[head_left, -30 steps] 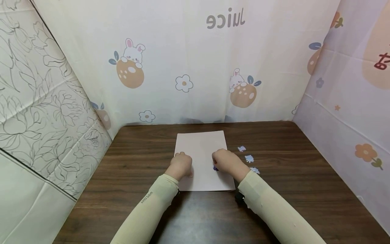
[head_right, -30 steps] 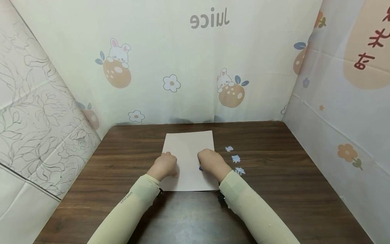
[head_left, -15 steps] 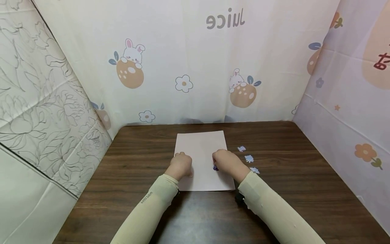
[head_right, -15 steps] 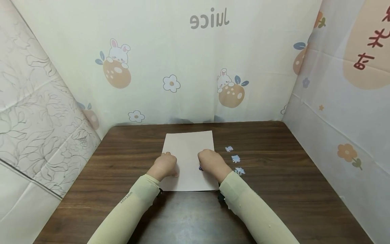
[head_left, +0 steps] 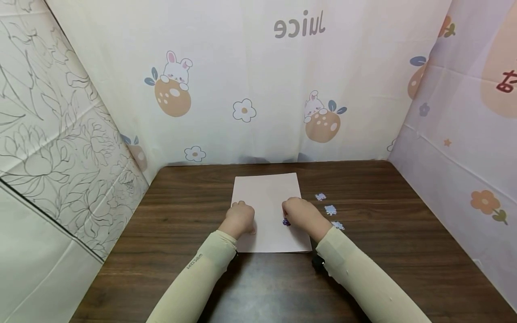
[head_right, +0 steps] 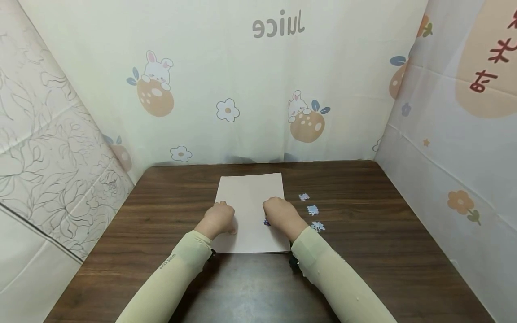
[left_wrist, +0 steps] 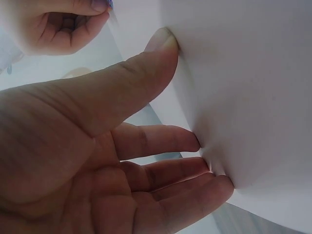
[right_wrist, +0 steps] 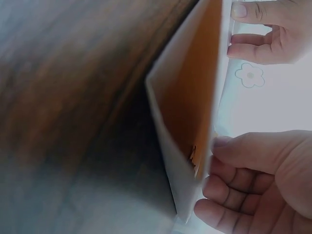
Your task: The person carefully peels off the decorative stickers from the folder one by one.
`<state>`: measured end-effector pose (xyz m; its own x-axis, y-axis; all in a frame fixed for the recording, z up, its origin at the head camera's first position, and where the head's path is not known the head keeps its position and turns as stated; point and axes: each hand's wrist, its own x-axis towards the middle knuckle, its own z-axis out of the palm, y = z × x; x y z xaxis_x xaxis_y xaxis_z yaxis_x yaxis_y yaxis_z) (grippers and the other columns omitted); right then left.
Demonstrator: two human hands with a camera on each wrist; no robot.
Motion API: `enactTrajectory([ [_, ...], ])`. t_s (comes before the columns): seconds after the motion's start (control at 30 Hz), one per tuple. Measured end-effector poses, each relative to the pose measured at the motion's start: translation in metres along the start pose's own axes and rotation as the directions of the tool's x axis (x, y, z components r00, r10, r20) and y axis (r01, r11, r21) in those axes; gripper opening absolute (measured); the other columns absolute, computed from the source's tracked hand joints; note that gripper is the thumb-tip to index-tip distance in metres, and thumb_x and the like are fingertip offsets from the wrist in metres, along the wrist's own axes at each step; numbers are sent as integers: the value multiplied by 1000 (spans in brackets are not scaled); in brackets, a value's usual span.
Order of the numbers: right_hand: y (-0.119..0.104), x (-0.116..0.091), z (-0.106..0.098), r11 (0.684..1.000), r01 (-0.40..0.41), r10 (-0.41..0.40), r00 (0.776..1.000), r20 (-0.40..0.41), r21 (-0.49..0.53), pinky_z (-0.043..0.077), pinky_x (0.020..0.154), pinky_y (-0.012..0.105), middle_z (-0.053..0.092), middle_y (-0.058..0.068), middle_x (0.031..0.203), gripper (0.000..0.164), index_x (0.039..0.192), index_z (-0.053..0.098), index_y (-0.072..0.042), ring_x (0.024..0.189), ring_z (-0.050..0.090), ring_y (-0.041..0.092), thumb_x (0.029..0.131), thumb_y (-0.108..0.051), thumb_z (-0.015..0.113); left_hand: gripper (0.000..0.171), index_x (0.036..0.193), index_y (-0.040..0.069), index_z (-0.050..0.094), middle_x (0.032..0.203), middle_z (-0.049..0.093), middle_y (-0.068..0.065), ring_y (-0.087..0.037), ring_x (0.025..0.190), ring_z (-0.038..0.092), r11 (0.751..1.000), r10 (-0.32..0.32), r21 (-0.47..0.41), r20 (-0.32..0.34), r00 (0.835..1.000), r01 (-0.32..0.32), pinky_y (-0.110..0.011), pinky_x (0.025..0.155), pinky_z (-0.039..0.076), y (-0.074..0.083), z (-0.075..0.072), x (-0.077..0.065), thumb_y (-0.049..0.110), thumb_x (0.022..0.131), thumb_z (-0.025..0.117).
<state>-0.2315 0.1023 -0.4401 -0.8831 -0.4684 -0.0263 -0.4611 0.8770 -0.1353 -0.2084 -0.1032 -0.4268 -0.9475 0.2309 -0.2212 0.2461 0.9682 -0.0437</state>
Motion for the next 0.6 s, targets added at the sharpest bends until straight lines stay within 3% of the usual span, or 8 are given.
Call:
enactTrajectory([
  [0.6, 0, -1, -2, 1000, -5, 5, 1000, -3, 11, 49, 61, 31, 62, 0, 79, 16, 81, 65, -13, 68, 54, 14, 95, -6, 68, 52, 107, 1, 76, 112, 65, -19, -35, 105, 60, 1000, 0, 3, -2, 1000, 0, -44, 83, 57, 0, 0, 2, 41, 77, 90],
])
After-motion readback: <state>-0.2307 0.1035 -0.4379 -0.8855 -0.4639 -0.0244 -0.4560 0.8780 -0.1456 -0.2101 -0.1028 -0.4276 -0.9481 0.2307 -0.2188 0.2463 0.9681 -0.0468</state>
